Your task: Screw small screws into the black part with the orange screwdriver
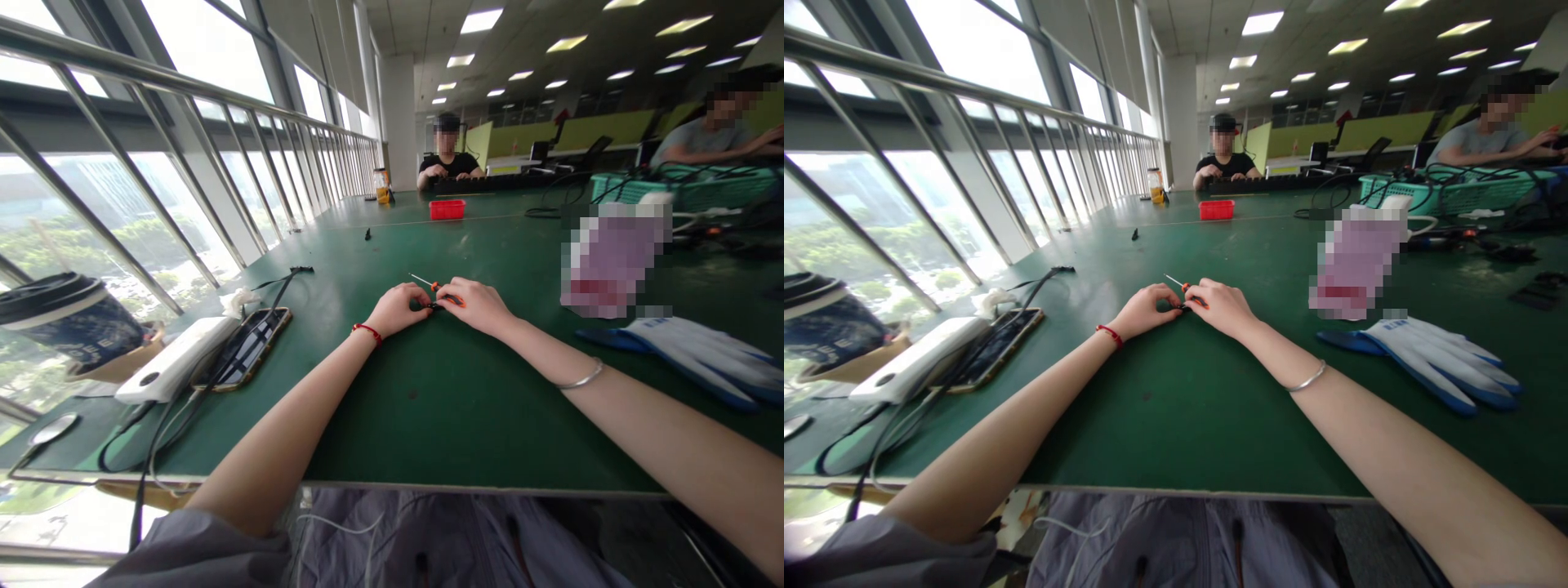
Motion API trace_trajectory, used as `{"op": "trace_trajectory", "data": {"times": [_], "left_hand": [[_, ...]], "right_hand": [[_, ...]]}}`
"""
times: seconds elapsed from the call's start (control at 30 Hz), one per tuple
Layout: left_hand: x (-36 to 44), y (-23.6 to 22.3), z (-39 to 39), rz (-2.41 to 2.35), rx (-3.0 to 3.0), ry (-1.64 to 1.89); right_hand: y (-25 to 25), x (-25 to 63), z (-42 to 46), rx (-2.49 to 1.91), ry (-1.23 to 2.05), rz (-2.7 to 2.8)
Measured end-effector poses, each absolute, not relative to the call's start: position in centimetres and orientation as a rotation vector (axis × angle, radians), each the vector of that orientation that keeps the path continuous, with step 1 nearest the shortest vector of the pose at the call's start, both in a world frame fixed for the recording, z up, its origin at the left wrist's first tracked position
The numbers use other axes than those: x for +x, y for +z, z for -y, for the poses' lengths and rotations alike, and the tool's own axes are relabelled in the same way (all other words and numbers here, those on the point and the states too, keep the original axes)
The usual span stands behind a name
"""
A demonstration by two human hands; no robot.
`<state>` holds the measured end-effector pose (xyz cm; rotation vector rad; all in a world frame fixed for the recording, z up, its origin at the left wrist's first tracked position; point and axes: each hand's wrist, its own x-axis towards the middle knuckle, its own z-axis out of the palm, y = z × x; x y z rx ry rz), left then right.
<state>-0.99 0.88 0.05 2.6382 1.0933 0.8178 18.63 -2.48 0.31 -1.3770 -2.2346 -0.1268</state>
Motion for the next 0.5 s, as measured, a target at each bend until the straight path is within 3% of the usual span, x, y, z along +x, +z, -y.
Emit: {"op": "trace_trajectory", "data": {"times": [0.5], "left_hand": [[-0.43,0.00,-0.50,-0.989,2.402,1.035]], "right_hand": [[0.12,18.66,2.37,-1.314,-0.056,2.147]]}}
